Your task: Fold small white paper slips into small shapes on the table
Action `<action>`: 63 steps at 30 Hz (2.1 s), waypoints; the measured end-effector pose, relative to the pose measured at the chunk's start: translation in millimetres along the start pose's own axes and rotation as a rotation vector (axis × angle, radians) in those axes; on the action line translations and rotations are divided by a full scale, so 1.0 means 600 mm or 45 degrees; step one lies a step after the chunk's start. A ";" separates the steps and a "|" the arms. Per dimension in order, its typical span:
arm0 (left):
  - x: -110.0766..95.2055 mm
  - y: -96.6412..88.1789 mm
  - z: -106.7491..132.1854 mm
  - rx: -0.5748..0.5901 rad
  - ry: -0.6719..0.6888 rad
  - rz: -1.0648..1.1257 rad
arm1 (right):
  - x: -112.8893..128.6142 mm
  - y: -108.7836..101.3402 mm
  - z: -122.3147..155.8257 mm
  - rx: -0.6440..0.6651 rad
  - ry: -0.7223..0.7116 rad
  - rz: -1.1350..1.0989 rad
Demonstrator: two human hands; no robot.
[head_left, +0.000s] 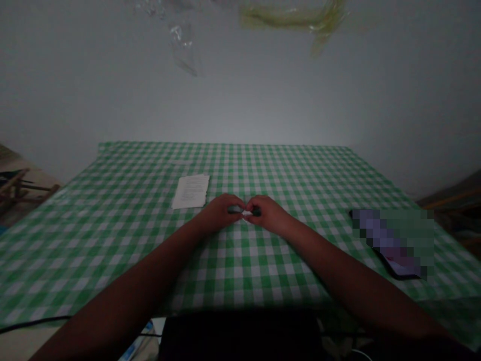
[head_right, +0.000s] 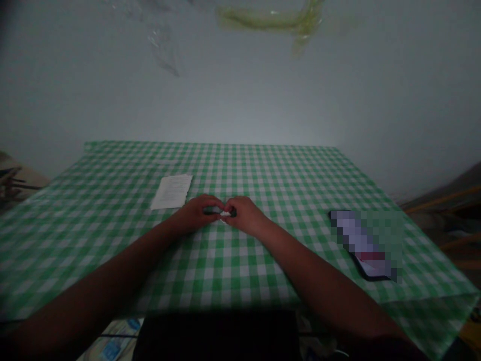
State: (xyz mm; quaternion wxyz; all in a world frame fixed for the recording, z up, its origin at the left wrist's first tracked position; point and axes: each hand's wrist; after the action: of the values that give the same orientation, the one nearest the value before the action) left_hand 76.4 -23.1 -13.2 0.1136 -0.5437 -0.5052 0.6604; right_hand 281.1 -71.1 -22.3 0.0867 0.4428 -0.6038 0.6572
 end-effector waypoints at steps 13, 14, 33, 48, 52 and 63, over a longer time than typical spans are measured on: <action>0.002 0.000 -0.004 0.042 0.106 -0.064 | -0.001 0.000 0.009 0.009 -0.061 0.333; 0.003 -0.001 -0.004 0.046 0.096 -0.069 | -0.002 -0.001 0.009 0.002 -0.067 0.297; -0.006 0.003 0.005 -0.046 -0.069 0.120 | 0.009 0.007 0.010 -0.123 0.152 -0.258; -0.029 0.003 0.004 -0.164 -0.236 0.424 | 0.017 0.007 0.002 -0.161 0.174 -0.894; -0.041 -0.001 0.006 -0.158 -0.220 0.486 | 0.015 0.004 0.003 -0.190 0.165 -0.843; -0.045 -0.001 0.003 -0.227 -0.243 0.689 | 0.006 0.006 0.009 -0.142 0.045 -0.629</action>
State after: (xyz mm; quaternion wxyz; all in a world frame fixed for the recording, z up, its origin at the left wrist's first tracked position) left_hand 84.8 -42.6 3.2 -0.1627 -0.6019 -0.4063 0.6679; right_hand 279.1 -78.2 -22.8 0.2796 0.5599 -0.5110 0.5892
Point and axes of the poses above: each hand's wrist, its own z-axis away from the middle knuckle, its own y-axis out of the palm, x = y × z, and after that the axes turned 12 degrees about x, right-handed
